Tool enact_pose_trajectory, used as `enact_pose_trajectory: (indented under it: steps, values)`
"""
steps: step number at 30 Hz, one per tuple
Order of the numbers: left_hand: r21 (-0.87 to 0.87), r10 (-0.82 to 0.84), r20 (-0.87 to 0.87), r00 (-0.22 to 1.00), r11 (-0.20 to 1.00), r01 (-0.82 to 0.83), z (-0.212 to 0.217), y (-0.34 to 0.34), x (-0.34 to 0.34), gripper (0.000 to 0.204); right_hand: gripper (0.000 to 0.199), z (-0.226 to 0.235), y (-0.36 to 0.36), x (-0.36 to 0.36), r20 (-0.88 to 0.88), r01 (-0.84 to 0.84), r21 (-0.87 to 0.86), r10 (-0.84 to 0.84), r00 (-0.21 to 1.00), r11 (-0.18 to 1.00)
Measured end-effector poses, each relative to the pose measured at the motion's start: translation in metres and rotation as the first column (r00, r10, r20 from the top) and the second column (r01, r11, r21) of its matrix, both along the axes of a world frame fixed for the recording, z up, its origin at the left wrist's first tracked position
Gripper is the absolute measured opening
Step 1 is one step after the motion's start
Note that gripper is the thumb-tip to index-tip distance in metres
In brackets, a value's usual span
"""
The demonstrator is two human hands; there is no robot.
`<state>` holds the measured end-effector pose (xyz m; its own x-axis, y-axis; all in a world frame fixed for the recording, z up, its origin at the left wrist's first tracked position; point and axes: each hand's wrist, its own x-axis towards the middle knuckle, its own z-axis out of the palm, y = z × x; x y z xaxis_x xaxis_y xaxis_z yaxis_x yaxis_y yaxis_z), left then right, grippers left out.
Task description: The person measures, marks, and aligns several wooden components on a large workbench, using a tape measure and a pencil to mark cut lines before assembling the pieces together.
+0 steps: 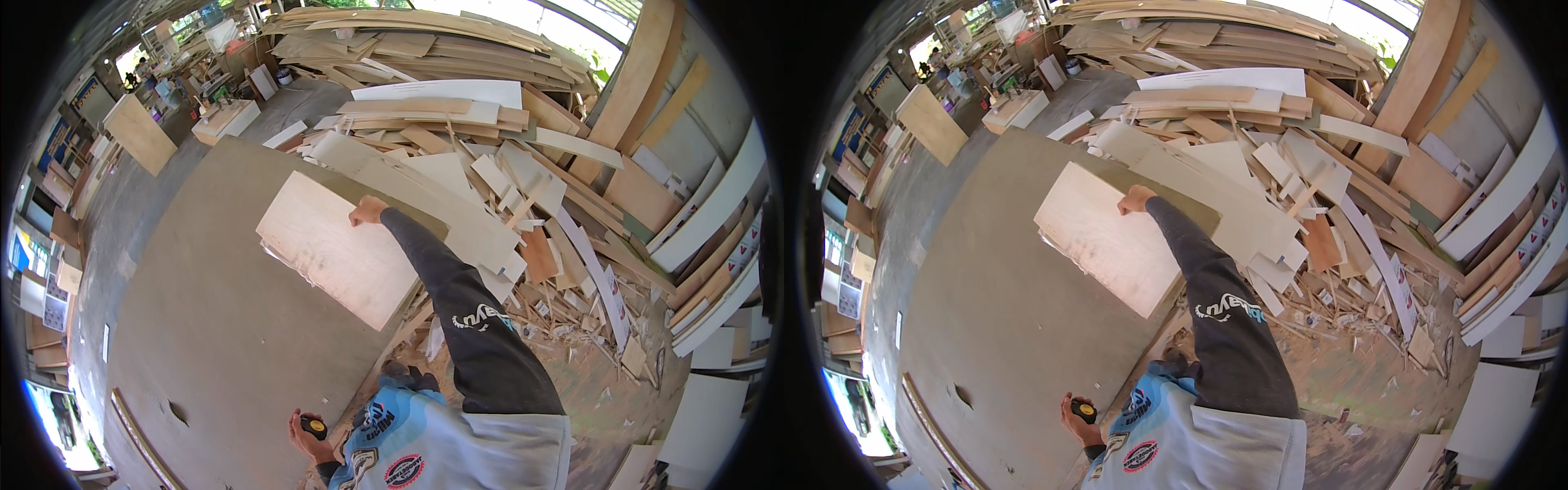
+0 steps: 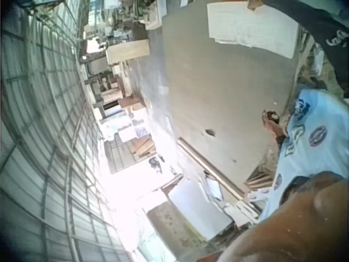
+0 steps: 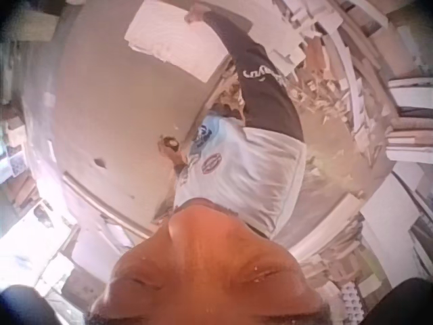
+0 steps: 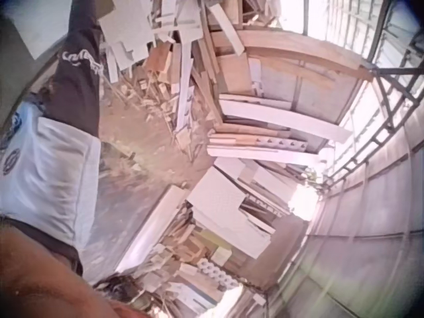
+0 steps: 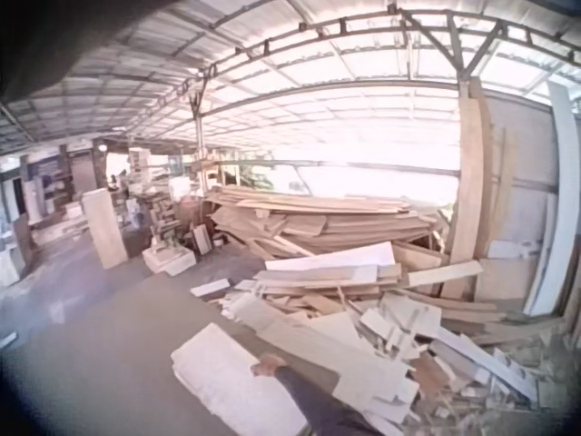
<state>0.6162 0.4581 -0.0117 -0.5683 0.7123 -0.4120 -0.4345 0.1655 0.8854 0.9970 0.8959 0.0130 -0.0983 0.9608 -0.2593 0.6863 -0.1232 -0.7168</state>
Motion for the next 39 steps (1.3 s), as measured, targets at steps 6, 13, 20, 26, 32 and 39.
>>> enact_pose_trajectory:
  steps: [6, 13, 20, 26, 32, 39]
  values:
    - [-0.110, -0.203, -0.376, 0.904, 0.979, 0.174, -0.004, 0.019, 0.000, 0.025, 0.024, -0.017, -0.047, -0.007, 0.240, 0.097, 0.509, -0.249, 0.938, 0.855]
    - [-0.167, -0.450, -0.481, 0.752, 0.890, 0.425, -0.020, 0.058, -0.013, 0.020, 0.012, -0.041, -0.218, 0.011, -0.215, 0.446, 0.790, -0.491, 0.844, 0.421]
    - [-0.194, -0.826, -0.351, 0.440, 0.524, 0.829, -0.040, 0.061, 0.040, 0.018, 0.035, -0.217, -0.567, 0.051, 0.166, 0.509, 0.006, -0.502, 0.849, 0.861]
    - [-0.213, -0.951, -0.297, 0.084, 0.152, 0.965, -0.042, 0.027, 0.104, 0.019, 0.045, -0.241, -0.854, -0.014, 0.518, 0.802, -0.587, -0.709, 0.478, 0.112]
    - [-0.165, -0.964, -0.239, -0.117, -0.078, 0.983, -0.037, -0.022, 0.173, 0.020, 0.036, -0.274, -0.949, -0.084, 0.568, 0.830, -0.558, -0.723, 0.394, 0.015]
    - [-0.274, -0.916, -0.165, -0.365, -0.313, 0.909, -0.047, -0.099, 0.263, 0.019, 0.031, -0.272, -0.894, -0.011, 0.439, 0.869, -0.473, -0.816, 0.375, 0.145]
